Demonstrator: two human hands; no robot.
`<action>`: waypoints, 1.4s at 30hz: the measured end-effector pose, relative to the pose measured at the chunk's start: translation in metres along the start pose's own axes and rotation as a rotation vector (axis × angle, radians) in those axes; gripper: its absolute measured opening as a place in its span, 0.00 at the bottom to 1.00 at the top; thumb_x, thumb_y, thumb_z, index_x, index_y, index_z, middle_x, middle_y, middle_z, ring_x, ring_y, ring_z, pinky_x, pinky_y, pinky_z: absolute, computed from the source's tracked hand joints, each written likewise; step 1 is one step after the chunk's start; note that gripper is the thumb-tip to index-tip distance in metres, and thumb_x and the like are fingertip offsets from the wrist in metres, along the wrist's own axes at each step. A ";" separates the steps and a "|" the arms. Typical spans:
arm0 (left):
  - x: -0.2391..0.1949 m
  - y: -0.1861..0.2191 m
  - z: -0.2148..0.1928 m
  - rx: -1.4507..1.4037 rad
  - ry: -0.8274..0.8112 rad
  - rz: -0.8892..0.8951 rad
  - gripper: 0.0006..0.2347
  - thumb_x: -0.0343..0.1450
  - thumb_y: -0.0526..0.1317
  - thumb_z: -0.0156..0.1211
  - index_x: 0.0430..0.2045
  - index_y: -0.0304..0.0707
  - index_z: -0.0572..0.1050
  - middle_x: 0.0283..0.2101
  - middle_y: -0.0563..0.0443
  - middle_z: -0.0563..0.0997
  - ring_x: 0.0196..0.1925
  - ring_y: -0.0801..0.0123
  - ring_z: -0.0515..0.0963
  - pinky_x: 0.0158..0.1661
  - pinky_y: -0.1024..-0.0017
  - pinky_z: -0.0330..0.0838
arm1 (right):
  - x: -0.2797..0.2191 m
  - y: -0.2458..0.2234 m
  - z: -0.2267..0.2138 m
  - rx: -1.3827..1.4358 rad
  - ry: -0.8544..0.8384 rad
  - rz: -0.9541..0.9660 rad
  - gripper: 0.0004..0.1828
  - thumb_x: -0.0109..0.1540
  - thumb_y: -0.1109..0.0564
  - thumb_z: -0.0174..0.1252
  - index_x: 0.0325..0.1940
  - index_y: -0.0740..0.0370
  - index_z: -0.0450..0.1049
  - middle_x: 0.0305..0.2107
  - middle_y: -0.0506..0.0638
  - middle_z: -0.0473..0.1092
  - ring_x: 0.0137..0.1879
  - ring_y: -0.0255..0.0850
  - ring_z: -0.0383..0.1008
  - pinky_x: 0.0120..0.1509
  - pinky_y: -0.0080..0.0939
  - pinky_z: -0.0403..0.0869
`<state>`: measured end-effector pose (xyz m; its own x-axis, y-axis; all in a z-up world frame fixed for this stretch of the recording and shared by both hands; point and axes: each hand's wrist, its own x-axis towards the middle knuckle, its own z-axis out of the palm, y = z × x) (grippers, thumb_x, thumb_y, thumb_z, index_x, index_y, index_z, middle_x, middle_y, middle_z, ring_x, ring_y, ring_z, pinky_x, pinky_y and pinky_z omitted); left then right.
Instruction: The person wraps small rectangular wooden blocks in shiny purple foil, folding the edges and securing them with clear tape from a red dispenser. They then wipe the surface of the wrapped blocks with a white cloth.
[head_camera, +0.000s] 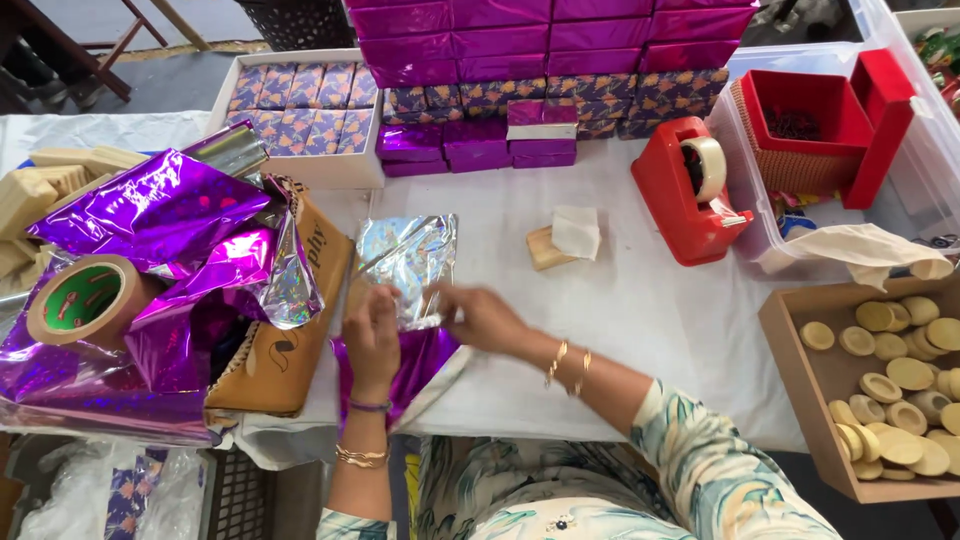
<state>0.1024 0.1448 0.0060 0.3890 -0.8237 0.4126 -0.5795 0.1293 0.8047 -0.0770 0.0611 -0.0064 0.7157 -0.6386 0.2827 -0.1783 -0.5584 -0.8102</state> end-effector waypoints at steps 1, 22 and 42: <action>0.002 0.000 -0.003 0.000 -0.002 -0.004 0.16 0.80 0.47 0.44 0.34 0.35 0.77 0.32 0.40 0.79 0.35 0.50 0.80 0.39 0.57 0.70 | 0.014 0.006 -0.006 0.002 -0.002 0.004 0.30 0.52 0.69 0.60 0.58 0.54 0.71 0.30 0.51 0.78 0.37 0.46 0.82 0.42 0.45 0.78; 0.016 -0.044 0.024 0.831 -0.240 -0.059 0.47 0.61 0.73 0.56 0.67 0.32 0.61 0.70 0.33 0.61 0.72 0.42 0.59 0.65 0.43 0.56 | 0.026 0.037 -0.147 -0.916 -0.229 0.543 0.35 0.46 0.38 0.72 0.55 0.49 0.77 0.50 0.49 0.77 0.60 0.45 0.75 0.65 0.57 0.69; -0.063 0.015 -0.257 0.693 1.004 0.369 0.19 0.86 0.41 0.31 0.47 0.20 0.69 0.50 0.32 0.74 0.55 0.52 0.73 0.60 0.60 0.67 | 0.025 0.051 -0.008 -0.391 0.101 -0.123 0.12 0.59 0.63 0.66 0.46 0.55 0.81 0.36 0.52 0.77 0.46 0.49 0.77 0.53 0.48 0.75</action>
<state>0.2530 0.3403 0.1017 0.3184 0.0168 0.9478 -0.9015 -0.3038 0.3082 -0.0733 0.0123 -0.0367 0.6811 -0.5923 0.4304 -0.3521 -0.7804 -0.5168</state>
